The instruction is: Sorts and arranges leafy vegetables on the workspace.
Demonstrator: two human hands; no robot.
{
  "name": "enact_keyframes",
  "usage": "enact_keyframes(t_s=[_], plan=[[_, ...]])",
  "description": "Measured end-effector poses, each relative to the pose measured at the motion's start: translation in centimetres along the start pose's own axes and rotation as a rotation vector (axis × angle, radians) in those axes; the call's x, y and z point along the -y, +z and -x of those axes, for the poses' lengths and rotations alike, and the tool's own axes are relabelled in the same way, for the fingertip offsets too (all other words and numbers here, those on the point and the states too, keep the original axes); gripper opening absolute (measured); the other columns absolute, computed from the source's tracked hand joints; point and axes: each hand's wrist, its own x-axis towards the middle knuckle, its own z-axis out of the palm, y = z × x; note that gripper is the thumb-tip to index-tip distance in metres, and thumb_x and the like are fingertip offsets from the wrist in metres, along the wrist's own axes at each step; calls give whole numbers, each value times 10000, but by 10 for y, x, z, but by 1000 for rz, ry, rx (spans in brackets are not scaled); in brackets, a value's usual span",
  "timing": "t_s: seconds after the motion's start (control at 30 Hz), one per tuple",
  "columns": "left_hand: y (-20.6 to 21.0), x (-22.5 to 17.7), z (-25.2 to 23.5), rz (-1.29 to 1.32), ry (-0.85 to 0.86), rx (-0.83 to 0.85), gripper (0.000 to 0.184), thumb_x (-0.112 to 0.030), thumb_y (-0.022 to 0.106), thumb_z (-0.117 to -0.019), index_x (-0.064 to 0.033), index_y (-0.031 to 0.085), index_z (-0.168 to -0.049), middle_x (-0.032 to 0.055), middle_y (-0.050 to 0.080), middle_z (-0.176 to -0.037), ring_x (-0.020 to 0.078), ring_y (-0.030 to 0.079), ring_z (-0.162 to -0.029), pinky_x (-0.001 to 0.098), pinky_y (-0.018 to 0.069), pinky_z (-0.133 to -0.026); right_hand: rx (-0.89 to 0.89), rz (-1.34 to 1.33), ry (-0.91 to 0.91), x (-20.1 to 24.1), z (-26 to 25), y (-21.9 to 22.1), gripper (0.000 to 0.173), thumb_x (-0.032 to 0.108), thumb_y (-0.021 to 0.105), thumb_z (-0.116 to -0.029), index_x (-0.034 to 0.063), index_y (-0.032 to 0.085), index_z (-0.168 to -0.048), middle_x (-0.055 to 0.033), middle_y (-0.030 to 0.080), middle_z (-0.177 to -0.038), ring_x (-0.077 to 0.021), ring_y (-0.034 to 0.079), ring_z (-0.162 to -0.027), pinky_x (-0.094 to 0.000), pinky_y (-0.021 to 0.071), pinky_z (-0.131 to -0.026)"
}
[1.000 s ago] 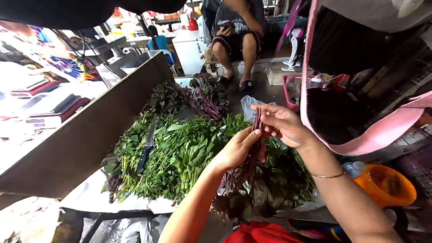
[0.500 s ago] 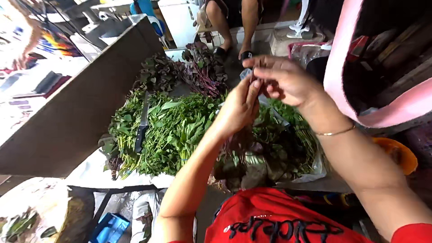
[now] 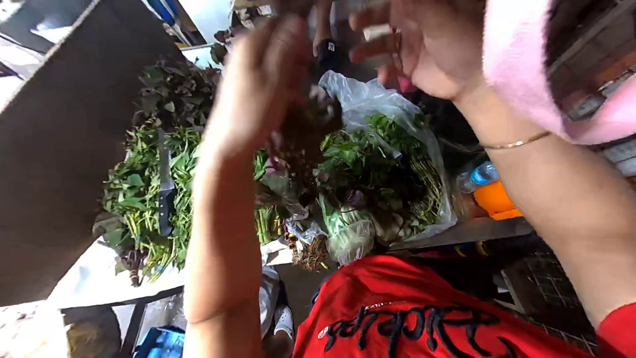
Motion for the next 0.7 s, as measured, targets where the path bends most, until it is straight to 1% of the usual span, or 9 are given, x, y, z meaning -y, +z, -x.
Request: enact_keyframes(t_s=[0.07, 0.17, 0.23, 0.3, 0.47, 0.53, 0.57, 0.63, 0.7], plan=[[-32, 4, 0, 125, 5, -147, 319, -193, 313, -1096, -187, 563, -897, -134, 529, -690, 3, 516, -586, 188, 496, -574, -75, 216, 167, -30, 38, -4, 396, 185, 439, -1086, 116, 407, -1474, -95, 616, -1291, -227, 693, -1018, -370, 619, -715], [-72, 19, 5, 253, 65, -343, 368, -158, 309, -1104, -187, 542, -820, -102, 537, -648, 43, 521, -540, 212, 517, -549, 29, 629, 279, -118, 112, 26, 359, 135, 700, -956, 27, 633, -1291, -173, 674, -1210, -278, 688, -1028, -473, 588, -881], [-85, 26, 11, 250, 113, -393, 360, -187, 322, -1112, -180, 545, -830, -88, 545, -651, 58, 541, -547, 223, 525, -552, 254, 834, 300, -187, 139, 55, 510, 337, 783, -901, 132, 668, -1353, -166, 642, -1294, -323, 615, -1202, -544, 502, -1038], [-88, 32, 15, 235, 140, -413, 342, -213, 318, -1121, -175, 530, -855, -82, 534, -646, 65, 538, -537, 228, 527, -543, 416, 982, 401, -216, 153, 83, 677, 522, 707, -922, 222, 536, -1504, -184, 523, -1475, -381, 487, -1366, -589, 385, -1128], [-80, 32, 25, 309, 108, -437, 406, -262, 257, -1140, -169, 516, -842, -66, 517, -647, 68, 501, -510, 217, 508, -514, 217, 951, 423, -210, 136, 73, 317, 133, 602, -994, 103, 686, -1298, -189, 636, -1300, -357, 615, -1215, -528, 496, -1046], [-80, 27, 33, 348, 102, -446, 451, -277, 217, -1143, -163, 520, -829, -64, 503, -623, 73, 489, -497, 226, 507, -510, 66, 1019, 323, -212, 127, 42, 241, 156, 733, -914, 127, 757, -1152, -180, 608, -1335, -372, 573, -1252, -567, 475, -1057], [-82, 25, 36, 368, 102, -442, 468, -294, 207, -1143, -164, 525, -826, -66, 503, -619, 72, 491, -497, 229, 511, -516, 60, 1067, 330, -214, 123, 26, 264, 224, 814, -853, 147, 768, -1102, -191, 525, -1461, -411, 488, -1345, -624, 409, -1094], [-89, 29, 43, 392, 121, -375, 455, -311, 225, -1140, -177, 540, -839, -78, 507, -648, 67, 496, -529, 231, 510, -547, 165, 1106, 508, -219, 116, 10, 424, 293, 891, -787, 140, 733, -1149, -217, 414, -1561, -470, 387, -1417, -705, 339, -1092], [-110, 55, 46, 468, 98, -203, 370, -314, 288, -1118, -208, 535, -864, -97, 466, -680, 61, 480, -572, 234, 500, -598, 228, 1079, 584, -225, 106, 10, 343, 169, 816, -851, 61, 714, -1161, -232, 596, -1326, -442, 567, -1233, -657, 475, -993]])
